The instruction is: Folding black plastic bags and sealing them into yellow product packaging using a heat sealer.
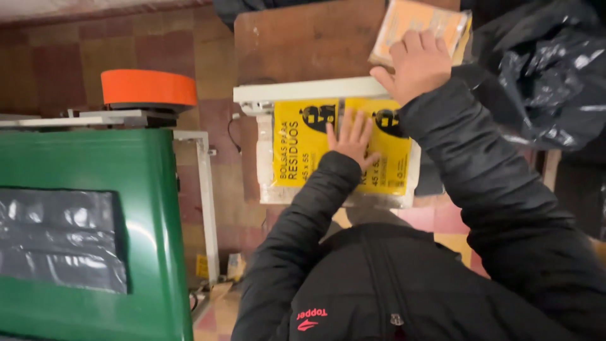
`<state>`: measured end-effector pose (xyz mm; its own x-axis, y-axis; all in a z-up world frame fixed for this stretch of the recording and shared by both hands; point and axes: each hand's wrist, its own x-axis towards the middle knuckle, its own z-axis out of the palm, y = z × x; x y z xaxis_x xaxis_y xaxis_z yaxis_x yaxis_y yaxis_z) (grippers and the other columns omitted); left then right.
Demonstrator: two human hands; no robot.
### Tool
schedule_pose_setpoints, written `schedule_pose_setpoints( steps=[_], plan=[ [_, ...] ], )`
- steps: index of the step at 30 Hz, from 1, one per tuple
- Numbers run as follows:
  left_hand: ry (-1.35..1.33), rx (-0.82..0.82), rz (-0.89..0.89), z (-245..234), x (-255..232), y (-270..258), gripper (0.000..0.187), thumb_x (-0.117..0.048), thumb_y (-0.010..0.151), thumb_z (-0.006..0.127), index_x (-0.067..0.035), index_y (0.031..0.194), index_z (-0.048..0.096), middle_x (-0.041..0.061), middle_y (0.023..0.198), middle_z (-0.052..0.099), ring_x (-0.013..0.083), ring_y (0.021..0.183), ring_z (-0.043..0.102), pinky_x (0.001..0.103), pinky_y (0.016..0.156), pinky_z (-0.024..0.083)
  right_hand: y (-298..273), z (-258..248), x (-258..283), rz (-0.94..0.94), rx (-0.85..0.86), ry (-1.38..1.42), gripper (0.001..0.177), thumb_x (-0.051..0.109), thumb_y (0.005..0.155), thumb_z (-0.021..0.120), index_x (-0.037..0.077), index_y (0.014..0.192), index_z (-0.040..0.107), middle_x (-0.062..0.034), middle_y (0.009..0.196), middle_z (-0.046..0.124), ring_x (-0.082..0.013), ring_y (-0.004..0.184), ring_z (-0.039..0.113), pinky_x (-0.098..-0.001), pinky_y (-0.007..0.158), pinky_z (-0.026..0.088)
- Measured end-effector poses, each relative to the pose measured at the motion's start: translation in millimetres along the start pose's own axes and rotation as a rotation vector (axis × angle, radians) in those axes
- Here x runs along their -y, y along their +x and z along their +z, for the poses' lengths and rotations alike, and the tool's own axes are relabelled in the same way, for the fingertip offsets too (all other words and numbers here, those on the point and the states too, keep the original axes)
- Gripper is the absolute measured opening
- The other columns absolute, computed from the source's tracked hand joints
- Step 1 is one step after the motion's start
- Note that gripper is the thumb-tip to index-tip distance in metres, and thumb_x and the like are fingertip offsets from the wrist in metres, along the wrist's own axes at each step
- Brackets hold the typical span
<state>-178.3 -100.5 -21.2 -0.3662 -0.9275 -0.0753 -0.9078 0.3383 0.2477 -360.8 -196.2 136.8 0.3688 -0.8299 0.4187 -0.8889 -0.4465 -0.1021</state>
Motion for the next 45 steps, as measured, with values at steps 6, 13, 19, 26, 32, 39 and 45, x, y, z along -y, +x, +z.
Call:
schedule_pose_setpoints(
  steps=[6, 13, 19, 26, 32, 39, 45],
  plan=[
    [-0.081, 0.027, 0.080, 11.4, -17.7, 13.7, 0.095, -0.065, 0.081, 0.068, -0.016, 0.157, 0.038, 0.010, 0.168, 0.025, 0.0345, 0.158, 0.013, 0.075, 0.117, 0.014, -21.4, 75.4, -42.0, 0.110, 0.246, 0.035, 0.048, 0.053, 0.094, 0.075, 0.005, 0.098, 0.073, -0.0145, 0.098, 0.067, -0.0374, 0.092, 0.064, -0.0474, 0.081, 0.052],
    [-0.053, -0.004, 0.087, 11.4, -19.9, 14.6, 0.094, -0.064, 0.082, 0.067, -0.015, 0.158, 0.039, 0.011, 0.168, 0.025, 0.0357, 0.158, 0.013, 0.073, 0.117, 0.016, -46.8, 118.3, -59.3, 0.175, 0.299, 0.247, 0.047, 0.054, 0.095, 0.073, 0.007, 0.099, 0.073, -0.0140, 0.101, 0.068, -0.0358, 0.096, 0.065, -0.0468, 0.086, 0.053],
    [-0.118, -0.096, 0.082, 9.8, -10.6, 10.2, 0.082, -0.053, 0.079, 0.074, -0.013, 0.146, 0.051, 0.012, 0.157, 0.042, 0.0372, 0.147, 0.033, 0.068, 0.110, 0.034, -54.5, 135.5, -62.3, 0.246, 0.396, 0.289, 0.046, 0.051, 0.092, 0.075, 0.008, 0.106, 0.072, -0.0141, 0.110, 0.070, -0.0354, 0.103, 0.063, -0.0475, 0.088, 0.050],
    [-0.128, -0.251, -0.247, 33.7, 69.7, 3.6, 0.037, -0.027, 0.099, 0.070, -0.014, 0.132, 0.060, 0.007, 0.144, 0.056, 0.0313, 0.141, 0.048, 0.045, 0.113, 0.046, -56.0, 134.2, -61.3, 0.221, 0.394, 0.306, 0.044, 0.049, 0.097, 0.075, 0.009, 0.114, 0.070, -0.0111, 0.113, 0.070, -0.0340, 0.109, 0.063, -0.0467, 0.093, 0.049],
    [-0.059, -0.353, -0.434, -1.1, 61.7, -11.2, 0.083, -0.049, 0.083, 0.074, -0.011, 0.151, 0.047, 0.013, 0.163, 0.035, 0.0414, 0.155, 0.024, 0.064, 0.120, 0.029, -57.6, 126.9, -59.2, 0.198, 0.368, 0.329, 0.042, 0.045, 0.101, 0.077, 0.008, 0.119, 0.069, -0.0108, 0.118, 0.070, -0.0329, 0.113, 0.064, -0.0447, 0.098, 0.050],
    [-0.126, -0.361, -0.575, -10.7, 58.8, -17.8, 0.100, -0.062, 0.076, 0.074, -0.015, 0.157, 0.039, 0.017, 0.167, 0.024, 0.0488, 0.156, 0.013, 0.074, 0.119, 0.019, -57.3, 123.8, -58.6, 0.169, 0.364, 0.283, 0.039, 0.038, 0.100, 0.079, 0.005, 0.118, 0.068, -0.0131, 0.117, 0.071, -0.0343, 0.109, 0.065, -0.0449, 0.095, 0.051],
    [-0.118, -0.326, -0.638, -13.6, 56.9, -22.0, 0.104, -0.063, 0.073, 0.072, -0.017, 0.158, 0.036, 0.017, 0.168, 0.021, 0.0501, 0.156, 0.011, 0.077, 0.117, 0.018, -57.5, 124.3, -58.4, 0.200, 0.394, 0.297, 0.037, 0.036, 0.100, 0.079, 0.004, 0.117, 0.068, -0.0144, 0.115, 0.071, -0.0340, 0.107, 0.065, -0.0440, 0.093, 0.052]
  ],
)
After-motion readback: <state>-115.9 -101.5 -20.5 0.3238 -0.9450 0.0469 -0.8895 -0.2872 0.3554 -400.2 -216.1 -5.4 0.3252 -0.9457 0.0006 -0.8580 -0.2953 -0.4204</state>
